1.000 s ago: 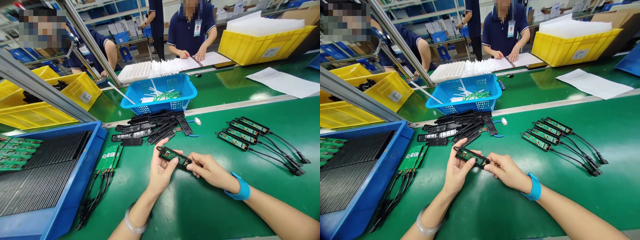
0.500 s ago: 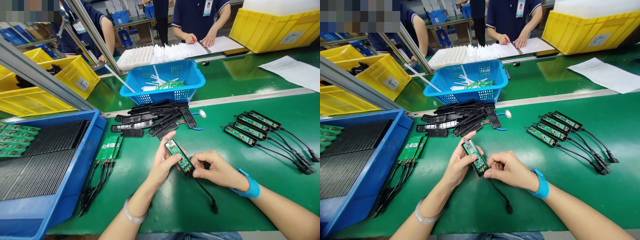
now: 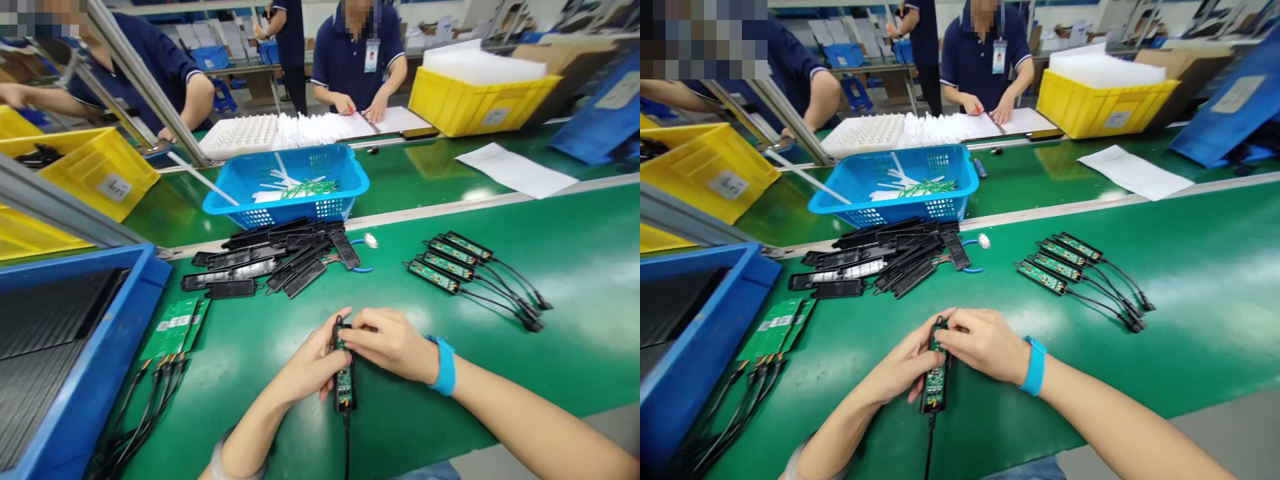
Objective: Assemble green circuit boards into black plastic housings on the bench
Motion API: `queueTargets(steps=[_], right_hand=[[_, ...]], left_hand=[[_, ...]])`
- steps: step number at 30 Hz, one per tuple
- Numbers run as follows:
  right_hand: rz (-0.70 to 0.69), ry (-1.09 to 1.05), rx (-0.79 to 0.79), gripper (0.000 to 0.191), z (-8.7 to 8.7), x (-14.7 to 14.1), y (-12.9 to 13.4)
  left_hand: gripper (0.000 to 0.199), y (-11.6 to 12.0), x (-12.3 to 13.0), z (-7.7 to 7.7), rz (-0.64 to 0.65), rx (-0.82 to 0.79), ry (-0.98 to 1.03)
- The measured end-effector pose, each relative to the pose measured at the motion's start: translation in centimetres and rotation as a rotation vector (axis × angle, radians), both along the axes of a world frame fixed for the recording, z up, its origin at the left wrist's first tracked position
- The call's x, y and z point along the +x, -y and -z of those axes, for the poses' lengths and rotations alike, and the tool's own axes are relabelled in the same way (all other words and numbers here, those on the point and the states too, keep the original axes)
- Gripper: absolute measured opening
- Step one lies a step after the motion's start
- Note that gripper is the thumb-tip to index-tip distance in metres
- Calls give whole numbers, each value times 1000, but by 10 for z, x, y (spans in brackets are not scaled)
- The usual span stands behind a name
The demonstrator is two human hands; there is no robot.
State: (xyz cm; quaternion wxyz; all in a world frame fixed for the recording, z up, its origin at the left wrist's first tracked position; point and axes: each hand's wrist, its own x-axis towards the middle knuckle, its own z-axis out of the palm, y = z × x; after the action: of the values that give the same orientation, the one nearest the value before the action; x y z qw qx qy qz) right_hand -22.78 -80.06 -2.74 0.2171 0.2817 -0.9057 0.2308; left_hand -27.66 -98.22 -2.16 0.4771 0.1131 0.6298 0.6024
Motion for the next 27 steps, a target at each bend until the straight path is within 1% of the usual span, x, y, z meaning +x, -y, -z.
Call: queueTargets(steps=[4,9,11,14,16,18,19,20,22,24,27], right_hand=[[4,-85,-30,19,2,0,2],[10,-97,-90,15,5,2,3],[-1,-56,-123,15,7,2,3],[-43,58,-177,19,8,2,5],[-50,148,-168,21,6,4,7],[-24,270,-129,19,2,5,9],[-3,332,-111,18,-1,4,8],[24,384,-97,16,-5,1,6],[110,429,-77,15,-12,-14,-6],[258,410,-43,17,-16,-39,-27],[501,390,36,18,-17,-86,-64]], left_hand=[[74,1,0,-1,2,3,24],[69,3,1,6,-37,59,37],[68,3,1,8,-39,75,30],[67,2,0,4,-2,67,-4],[67,1,0,0,50,67,-19],[68,0,-1,-2,77,66,-2],[69,-1,-2,-3,56,66,19],[69,-1,-4,-2,9,70,46],[69,-1,-7,-1,-133,101,95],[68,-1,-11,2,-261,154,110],[73,-2,-14,5,-350,200,64]])
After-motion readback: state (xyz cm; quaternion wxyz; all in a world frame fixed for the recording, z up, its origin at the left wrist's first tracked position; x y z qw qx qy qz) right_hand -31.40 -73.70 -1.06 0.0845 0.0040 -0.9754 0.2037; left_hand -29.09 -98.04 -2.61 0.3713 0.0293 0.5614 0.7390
